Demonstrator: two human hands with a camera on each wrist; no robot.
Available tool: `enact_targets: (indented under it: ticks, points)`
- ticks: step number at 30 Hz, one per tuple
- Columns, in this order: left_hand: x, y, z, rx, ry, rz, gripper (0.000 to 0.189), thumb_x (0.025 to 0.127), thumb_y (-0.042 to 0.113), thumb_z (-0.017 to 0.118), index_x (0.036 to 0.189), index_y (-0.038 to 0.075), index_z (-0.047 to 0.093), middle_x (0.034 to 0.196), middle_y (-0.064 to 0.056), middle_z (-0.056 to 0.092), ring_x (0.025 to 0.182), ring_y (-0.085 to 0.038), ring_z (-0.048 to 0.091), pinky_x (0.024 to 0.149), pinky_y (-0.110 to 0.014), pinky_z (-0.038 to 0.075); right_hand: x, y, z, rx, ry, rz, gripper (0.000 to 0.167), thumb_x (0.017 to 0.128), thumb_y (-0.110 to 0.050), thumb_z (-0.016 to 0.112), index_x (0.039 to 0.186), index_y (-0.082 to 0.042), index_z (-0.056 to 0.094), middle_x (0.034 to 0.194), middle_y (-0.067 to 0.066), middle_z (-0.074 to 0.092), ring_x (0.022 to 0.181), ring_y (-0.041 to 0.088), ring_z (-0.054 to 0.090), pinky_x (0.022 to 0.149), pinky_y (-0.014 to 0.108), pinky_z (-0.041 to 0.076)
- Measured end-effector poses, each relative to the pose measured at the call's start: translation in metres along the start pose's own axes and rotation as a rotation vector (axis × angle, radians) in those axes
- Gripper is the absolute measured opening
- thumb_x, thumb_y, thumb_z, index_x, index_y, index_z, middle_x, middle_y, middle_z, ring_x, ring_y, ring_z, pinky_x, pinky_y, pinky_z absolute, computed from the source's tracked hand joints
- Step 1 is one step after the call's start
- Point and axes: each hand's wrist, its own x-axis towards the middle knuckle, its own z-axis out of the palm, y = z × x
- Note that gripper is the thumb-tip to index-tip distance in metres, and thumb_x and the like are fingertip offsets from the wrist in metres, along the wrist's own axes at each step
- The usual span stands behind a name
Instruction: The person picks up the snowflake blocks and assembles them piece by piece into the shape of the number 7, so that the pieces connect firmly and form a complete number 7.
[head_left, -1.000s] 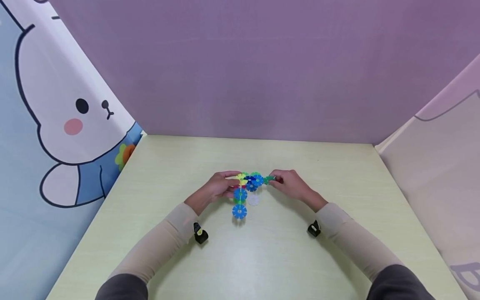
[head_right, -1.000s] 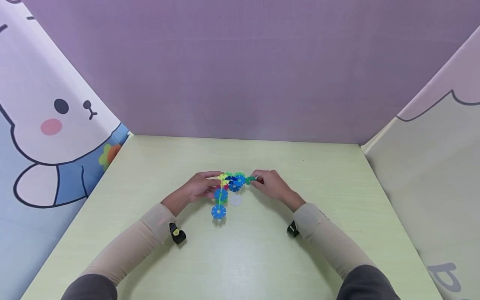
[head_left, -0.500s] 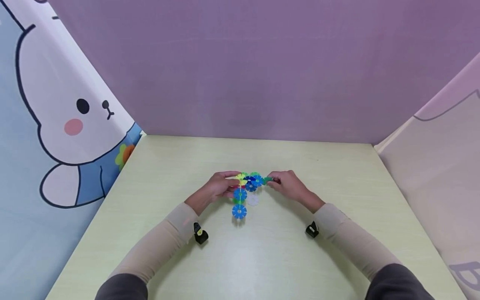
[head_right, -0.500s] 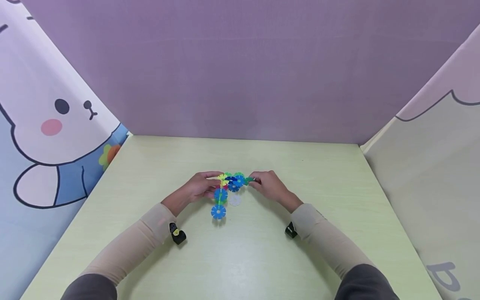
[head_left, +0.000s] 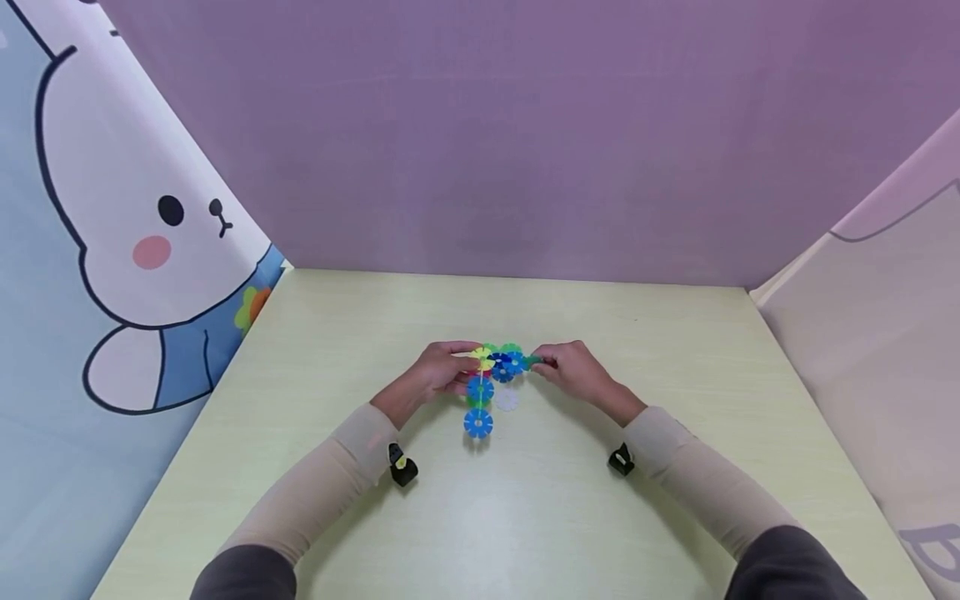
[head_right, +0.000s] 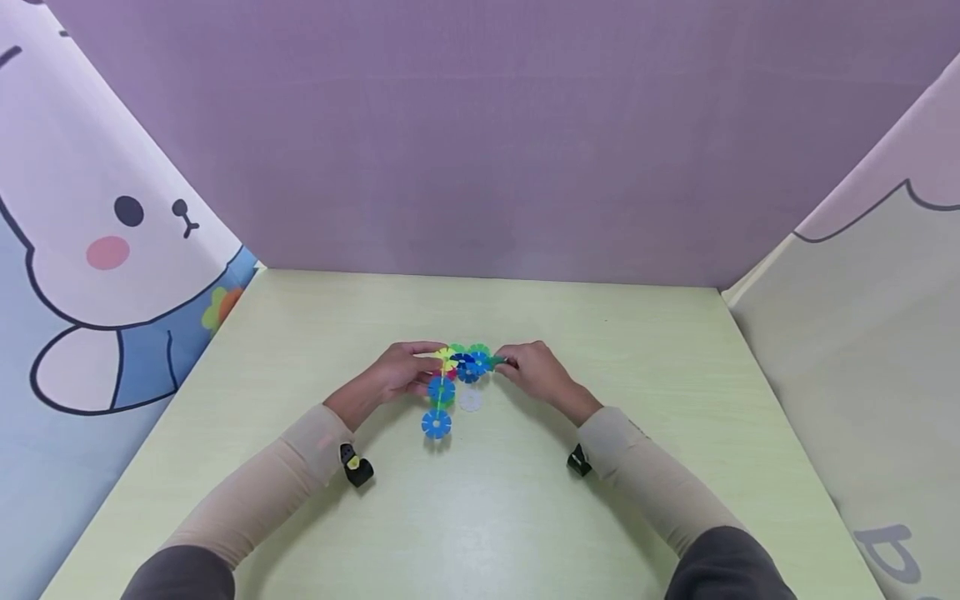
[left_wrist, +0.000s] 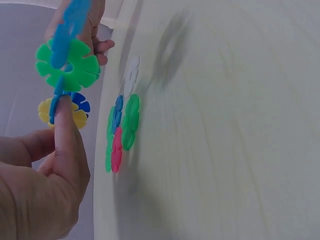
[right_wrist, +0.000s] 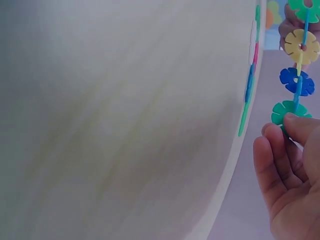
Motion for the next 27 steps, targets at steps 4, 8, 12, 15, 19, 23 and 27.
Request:
enact_targets:
  ticks: [4, 8, 12, 15, 19, 23, 27]
  points:
    - [-0.0001, 0.0004, -0.0004, 0.001, 0.004, 0.003, 0.038, 0.099, 0.014, 0.067, 0.136, 0.019, 0.066, 0.086, -0.004, 0.071, 0.062, -0.012, 0.063, 0.053, -0.022, 0.056, 0.0004, -0.0009, 0.0008, -0.001, 0.022, -0.006, 0.007, 0.096, -0.014, 0.072, 0.098, -0.01, 0.077, 0.063, -0.007, 0.053, 0.055, 0.006, 0.042, 0.055, 0.02, 0.038]
    - [-0.0004, 0.0003, -0.0009, -0.002, 0.013, 0.002, 0.038, 0.098, 0.012, 0.068, 0.136, 0.018, 0.066, 0.085, -0.004, 0.07, 0.062, -0.011, 0.062, 0.052, -0.022, 0.055, 0.0009, -0.0045, 0.0018, -0.013, 0.034, -0.008, 0.007, 0.096, -0.014, 0.072, 0.098, -0.009, 0.077, 0.063, -0.007, 0.052, 0.056, 0.006, 0.042, 0.055, 0.02, 0.037]
    - [0.0, 0.0001, -0.001, -0.008, 0.009, -0.002, 0.038, 0.098, 0.012, 0.068, 0.136, 0.018, 0.067, 0.085, -0.004, 0.071, 0.062, -0.011, 0.062, 0.051, -0.022, 0.055, 0.0, -0.0065, 0.0036, -0.016, 0.035, 0.006, 0.008, 0.096, -0.015, 0.071, 0.098, -0.009, 0.076, 0.063, -0.006, 0.052, 0.056, 0.006, 0.043, 0.056, 0.021, 0.039]
    - [0.0001, -0.0002, -0.0018, -0.007, 0.006, -0.003, 0.038, 0.098, 0.012, 0.068, 0.136, 0.018, 0.066, 0.086, -0.005, 0.071, 0.062, -0.012, 0.062, 0.051, -0.022, 0.056, 0.0001, -0.006, 0.0054, -0.011, 0.034, 0.01, 0.008, 0.097, -0.015, 0.071, 0.098, -0.01, 0.076, 0.064, -0.006, 0.053, 0.056, 0.006, 0.043, 0.056, 0.021, 0.039]
    - [-0.0004, -0.0014, -0.0044, -0.005, -0.008, -0.005, 0.039, 0.099, 0.012, 0.067, 0.137, 0.017, 0.065, 0.088, -0.005, 0.071, 0.063, -0.012, 0.063, 0.052, -0.023, 0.056, -0.0003, -0.0067, 0.0059, -0.002, 0.028, -0.001, 0.009, 0.096, -0.015, 0.071, 0.1, -0.009, 0.077, 0.065, -0.006, 0.056, 0.057, 0.006, 0.044, 0.055, 0.02, 0.04]
    - [-0.0015, -0.0019, -0.0071, 0.01, -0.031, 0.002, 0.038, 0.099, 0.014, 0.066, 0.137, 0.018, 0.065, 0.09, -0.006, 0.073, 0.064, -0.012, 0.064, 0.053, -0.024, 0.057, -0.0024, -0.0079, 0.004, 0.015, 0.005, -0.007, 0.009, 0.096, -0.015, 0.072, 0.101, -0.01, 0.077, 0.066, -0.005, 0.056, 0.057, 0.006, 0.044, 0.055, 0.019, 0.039]
    - [-0.0019, -0.0025, -0.0086, 0.024, -0.045, 0.008, 0.038, 0.099, 0.016, 0.067, 0.137, 0.02, 0.065, 0.092, -0.005, 0.073, 0.064, -0.013, 0.065, 0.055, -0.025, 0.058, -0.0037, -0.0081, 0.0029, 0.018, -0.007, -0.008, 0.01, 0.096, -0.016, 0.072, 0.101, -0.01, 0.076, 0.066, -0.006, 0.054, 0.057, 0.006, 0.042, 0.055, 0.02, 0.038]
